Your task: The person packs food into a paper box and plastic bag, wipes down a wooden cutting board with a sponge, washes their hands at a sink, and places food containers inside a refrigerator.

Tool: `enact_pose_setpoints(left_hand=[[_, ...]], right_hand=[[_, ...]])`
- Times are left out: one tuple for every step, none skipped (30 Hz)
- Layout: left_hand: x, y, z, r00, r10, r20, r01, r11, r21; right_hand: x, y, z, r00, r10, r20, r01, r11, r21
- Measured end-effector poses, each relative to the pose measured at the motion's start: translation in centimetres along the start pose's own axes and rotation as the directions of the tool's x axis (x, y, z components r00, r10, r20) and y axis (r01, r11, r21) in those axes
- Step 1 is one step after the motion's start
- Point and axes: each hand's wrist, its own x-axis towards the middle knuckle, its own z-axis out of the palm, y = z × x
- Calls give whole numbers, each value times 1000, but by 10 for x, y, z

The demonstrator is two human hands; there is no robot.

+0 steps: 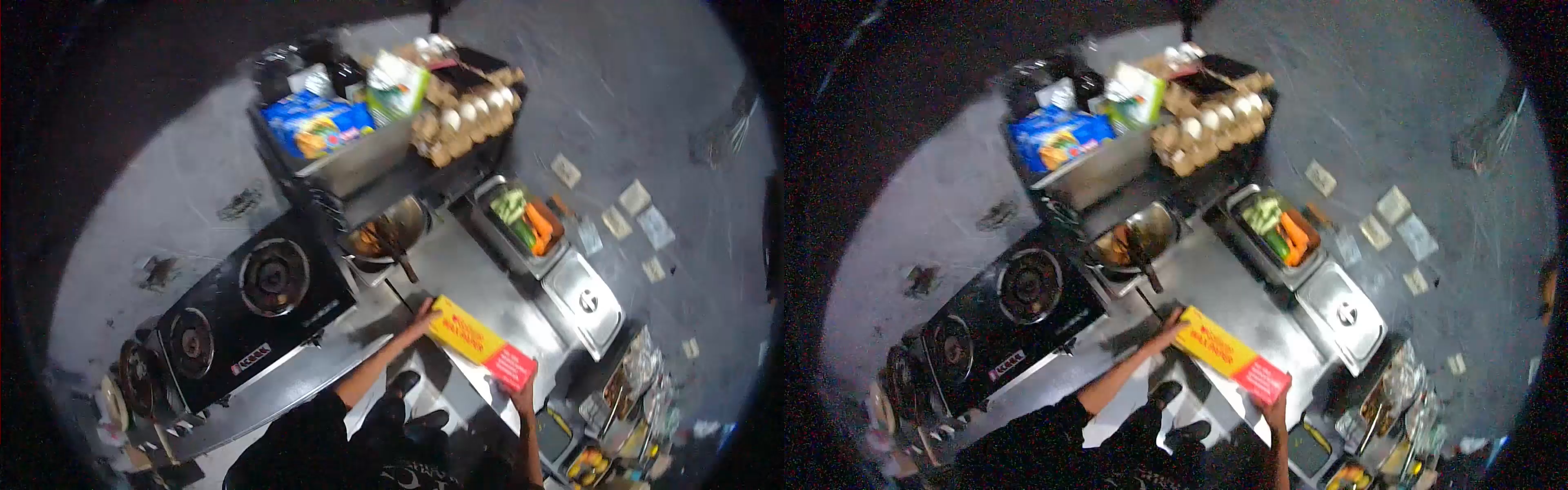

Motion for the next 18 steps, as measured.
enact_pose_setpoints(left_hand=[[-12,-5,3,1000,21,14,-21,1000,20],[-24,-12,6,999,42,27,-43,998,39],[-23,-41,1,994,109,3,-109,994,0],[-43,-19,-1,995,98,-7,-98,995,16],[-76,5,5,996,85,-24,-85,996,29],[-100,16,2,995,101,-15,-101,994,40],[-125,27,-4,994,110,-4,-110,992,58],[-167,59,-6,991,130,-33,-126,986,105],[-207,91,-8,990,127,-65,-113,976,188],[-226,84,-18,974,218,-57,-211,972,105],[-247,78,-26,950,308,-54,-307,951,23],[-270,84,-39,959,278,-60,-275,960,60],[-294,99,-54,966,249,-69,-243,966,92],[-314,115,-68,972,223,-74,-214,970,117],[-338,135,-71,962,219,-162,-206,974,92],[-365,163,-77,908,372,-194,-327,917,229],[-385,176,-90,863,428,-268,-351,890,290],[-408,195,-101,833,471,-290,-422,880,219]], right_hand=[[-10,20,-8,996,39,-81,-44,998,-55],[-22,7,-4,992,73,-106,-55,985,166],[-30,3,-5,998,8,-60,1,988,152],[-39,0,-7,998,-57,-13,58,988,145],[-44,-7,-4,999,-50,15,48,993,103],[-49,-15,-1,998,-43,43,40,997,60],[-52,-9,0,992,-97,82,90,993,75],[-55,-3,2,981,-150,121,139,986,95],[-60,-67,18,983,-95,154,50,961,271],[-54,-85,23,979,-76,187,22,960,278],[-52,-99,28,974,-55,220,-9,960,281],[-53,-111,34,967,-31,252,-42,959,281],[-52,-122,39,958,-8,285,-74,959,275],[-49,-134,46,950,15,313,-101,960,262],[-45,-148,53,941,36,337,-125,961,247],[-35,-162,62,921,-34,387,-77,960,269],[-18,-176,74,894,-107,434,-28,956,293],[-5,-197,87,861,-178,477,20,948,319]])
